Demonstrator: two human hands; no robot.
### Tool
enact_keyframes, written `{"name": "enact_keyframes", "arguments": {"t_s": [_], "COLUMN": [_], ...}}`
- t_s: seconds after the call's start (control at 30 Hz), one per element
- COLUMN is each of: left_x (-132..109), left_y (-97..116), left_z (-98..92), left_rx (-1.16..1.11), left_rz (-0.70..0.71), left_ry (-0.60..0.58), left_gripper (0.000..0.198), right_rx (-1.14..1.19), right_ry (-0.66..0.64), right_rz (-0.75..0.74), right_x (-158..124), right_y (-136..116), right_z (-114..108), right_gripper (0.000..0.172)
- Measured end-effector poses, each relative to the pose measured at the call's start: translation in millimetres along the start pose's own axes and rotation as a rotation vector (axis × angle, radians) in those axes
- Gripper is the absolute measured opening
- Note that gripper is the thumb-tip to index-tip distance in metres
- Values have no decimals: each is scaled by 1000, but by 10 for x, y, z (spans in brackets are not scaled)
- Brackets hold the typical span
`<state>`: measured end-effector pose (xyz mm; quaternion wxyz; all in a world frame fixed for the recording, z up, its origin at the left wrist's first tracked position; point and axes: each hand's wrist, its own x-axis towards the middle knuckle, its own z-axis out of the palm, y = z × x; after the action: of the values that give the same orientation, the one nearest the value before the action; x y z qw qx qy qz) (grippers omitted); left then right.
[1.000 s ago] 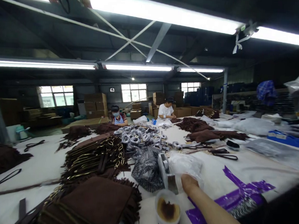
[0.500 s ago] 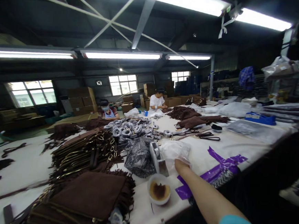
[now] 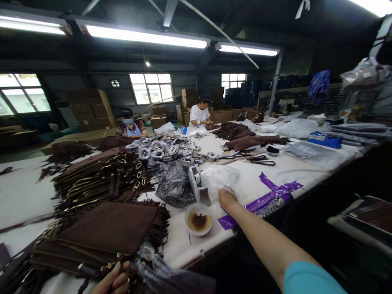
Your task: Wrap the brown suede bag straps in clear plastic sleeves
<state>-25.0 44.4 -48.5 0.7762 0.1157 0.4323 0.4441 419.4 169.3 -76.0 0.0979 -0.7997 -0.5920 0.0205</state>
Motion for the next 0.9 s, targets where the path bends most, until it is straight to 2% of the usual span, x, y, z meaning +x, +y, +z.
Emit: {"name": "enact_keyframes", "arguments": {"t_s": [0.13, 0.27, 0.43, 0.57, 0.63, 0.77, 0.83, 0.9], "left_x": [-105, -131, -133, -173, -184, -165, -152, -153], "left_y": [-27, -14, -11, -7, 5, 33, 32, 18], "left_z": [86, 106, 87, 100, 103, 77, 68, 74], "left_rx": [4, -11, -25, -35, -47, -53, -39, -13], "left_rz": [44, 29, 41, 44, 35, -2, -14, -8], "left_ry": [7, -21, -32, -32, -41, -69, -90, -108], "left_gripper": [21, 16, 16, 15, 14, 17, 19, 22], "right_rx": [-63, -62, 21, 170, 273, 502, 784, 1232], "right_ry": [15, 9, -32, 3, 25, 18, -37, -178], "right_rz": [-73, -113, -125, -66, -21, 12, -20, -61], "right_x": [-228, -401, -541, -622, -671, -853, -1006, -1197], "right_y": [-10, 5, 32, 5, -27, -215, -449, -799], "right_z": [-99, -170, -253, -364, -433, -577, -642, -684], "right_gripper": [20, 23, 18, 18, 17, 32, 35, 35]}}
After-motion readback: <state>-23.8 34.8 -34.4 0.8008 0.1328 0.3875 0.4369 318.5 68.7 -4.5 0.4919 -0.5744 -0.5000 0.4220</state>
